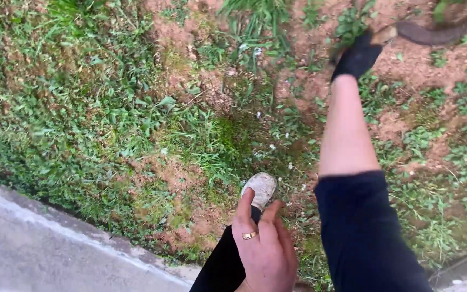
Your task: Using a sickle to cut grass and weeds along a concrete edge and pulling some out by hand
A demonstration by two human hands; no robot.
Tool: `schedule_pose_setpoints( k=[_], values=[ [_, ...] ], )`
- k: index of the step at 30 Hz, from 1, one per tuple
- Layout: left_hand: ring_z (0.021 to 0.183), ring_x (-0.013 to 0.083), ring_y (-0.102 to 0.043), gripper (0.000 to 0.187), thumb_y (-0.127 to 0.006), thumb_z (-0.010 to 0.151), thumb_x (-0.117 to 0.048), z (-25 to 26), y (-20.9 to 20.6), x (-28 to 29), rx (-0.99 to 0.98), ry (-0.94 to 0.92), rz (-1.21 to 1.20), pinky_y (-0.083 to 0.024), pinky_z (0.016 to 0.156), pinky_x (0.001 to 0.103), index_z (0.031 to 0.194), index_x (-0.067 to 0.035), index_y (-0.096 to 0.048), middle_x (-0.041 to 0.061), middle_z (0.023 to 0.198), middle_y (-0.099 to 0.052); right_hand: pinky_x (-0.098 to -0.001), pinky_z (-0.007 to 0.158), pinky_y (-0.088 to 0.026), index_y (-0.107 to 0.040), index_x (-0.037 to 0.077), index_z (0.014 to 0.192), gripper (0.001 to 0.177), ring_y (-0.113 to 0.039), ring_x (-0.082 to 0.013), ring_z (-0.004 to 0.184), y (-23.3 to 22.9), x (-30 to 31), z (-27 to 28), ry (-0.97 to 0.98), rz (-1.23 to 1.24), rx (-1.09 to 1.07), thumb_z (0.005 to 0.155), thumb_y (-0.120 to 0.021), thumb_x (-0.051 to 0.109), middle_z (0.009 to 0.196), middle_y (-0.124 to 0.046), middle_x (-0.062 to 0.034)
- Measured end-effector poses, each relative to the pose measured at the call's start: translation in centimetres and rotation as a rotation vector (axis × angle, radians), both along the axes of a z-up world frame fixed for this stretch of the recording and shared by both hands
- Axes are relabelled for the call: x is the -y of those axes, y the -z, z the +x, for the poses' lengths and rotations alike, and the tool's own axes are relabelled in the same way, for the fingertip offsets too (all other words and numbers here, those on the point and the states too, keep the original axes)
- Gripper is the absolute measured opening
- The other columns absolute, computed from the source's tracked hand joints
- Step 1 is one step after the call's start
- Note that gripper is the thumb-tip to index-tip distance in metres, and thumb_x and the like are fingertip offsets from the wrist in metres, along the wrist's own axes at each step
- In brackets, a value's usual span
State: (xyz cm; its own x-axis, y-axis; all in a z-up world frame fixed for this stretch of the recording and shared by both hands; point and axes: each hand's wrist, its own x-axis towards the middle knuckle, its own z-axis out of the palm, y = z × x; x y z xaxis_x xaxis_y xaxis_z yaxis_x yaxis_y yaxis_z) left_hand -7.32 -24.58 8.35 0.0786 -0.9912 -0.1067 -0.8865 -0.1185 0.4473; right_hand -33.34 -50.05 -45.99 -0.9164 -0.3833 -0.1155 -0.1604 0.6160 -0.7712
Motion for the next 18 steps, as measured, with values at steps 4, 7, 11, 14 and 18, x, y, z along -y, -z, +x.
schedule_pose_setpoints(
  k=[4,7,11,14,18],
  values=[
    [0.108,0.0463,-0.061,0.024,-0.053,0.095,-0.005,0.5,1.4,-0.4,-0.056,-0.04,-0.073,-0.048,0.089,0.051,0.116,-0.002,-0.065,0.035,0.139,-0.048,-0.0522,0.114,-0.033,-0.037,0.01,0.157,0.069,-0.041,-0.0399,0.143,-14.6,1.0,17.9,-0.814,0.972,-0.014,0.098,-0.026,0.046,0.156,-0.044,-0.0226],
    [0.11,0.0456,-0.061,0.025,-0.052,0.095,-0.005,0.2,1.5,0.8,-0.053,-0.052,-0.11,-0.05,0.09,0.049,0.117,-0.004,-0.065,0.033,0.137,-0.05,-0.0491,0.102,-0.043,-0.039,0.013,0.145,0.064,-0.052,-0.0366,0.123,-23.0,-1.8,23.0,-0.881,0.561,0.591,0.095,-0.032,0.051,0.141,-0.051,-0.0188],
    [0.116,0.0483,-0.06,0.026,-0.05,0.096,-0.004,0.2,0.8,0.9,-0.098,-0.06,-0.07,-0.049,0.096,0.051,0.116,-0.001,-0.065,0.034,0.137,-0.05,-0.0486,0.078,-0.058,-0.066,0.019,0.117,0.03,-0.073,-0.0331,0.093,-20.8,-1.7,18.0,-0.963,0.422,0.315,0.098,-0.059,0.041,0.109,-0.076,-0.0125],
    [0.113,0.0431,-0.06,0.024,-0.053,0.095,-0.002,0.7,0.7,1.6,-0.042,-0.044,-0.057,-0.051,0.09,0.045,0.116,-0.004,-0.066,0.031,0.134,-0.052,-0.039,0.054,-0.053,-0.057,0.014,0.09,0.041,-0.068,-0.0166,0.06,-9.9,2.0,10.3,-0.482,0.035,0.078,0.096,-0.062,0.054,0.077,-0.069,-0.0056],
    [0.119,0.046,-0.058,0.027,-0.051,0.094,-0.002,0.5,1.4,0.6,-0.054,-0.072,-0.072,-0.048,0.098,0.051,0.115,-0.002,-0.067,0.031,0.137,-0.05,-0.0343,0.033,-0.057,-0.05,0.011,0.101,0.037,-0.073,-0.0171,0.043,-15.0,1.7,14.5,-0.101,-0.04,0.434,0.093,-0.049,0.047,0.062,-0.073,-0.0054]
  ],
)
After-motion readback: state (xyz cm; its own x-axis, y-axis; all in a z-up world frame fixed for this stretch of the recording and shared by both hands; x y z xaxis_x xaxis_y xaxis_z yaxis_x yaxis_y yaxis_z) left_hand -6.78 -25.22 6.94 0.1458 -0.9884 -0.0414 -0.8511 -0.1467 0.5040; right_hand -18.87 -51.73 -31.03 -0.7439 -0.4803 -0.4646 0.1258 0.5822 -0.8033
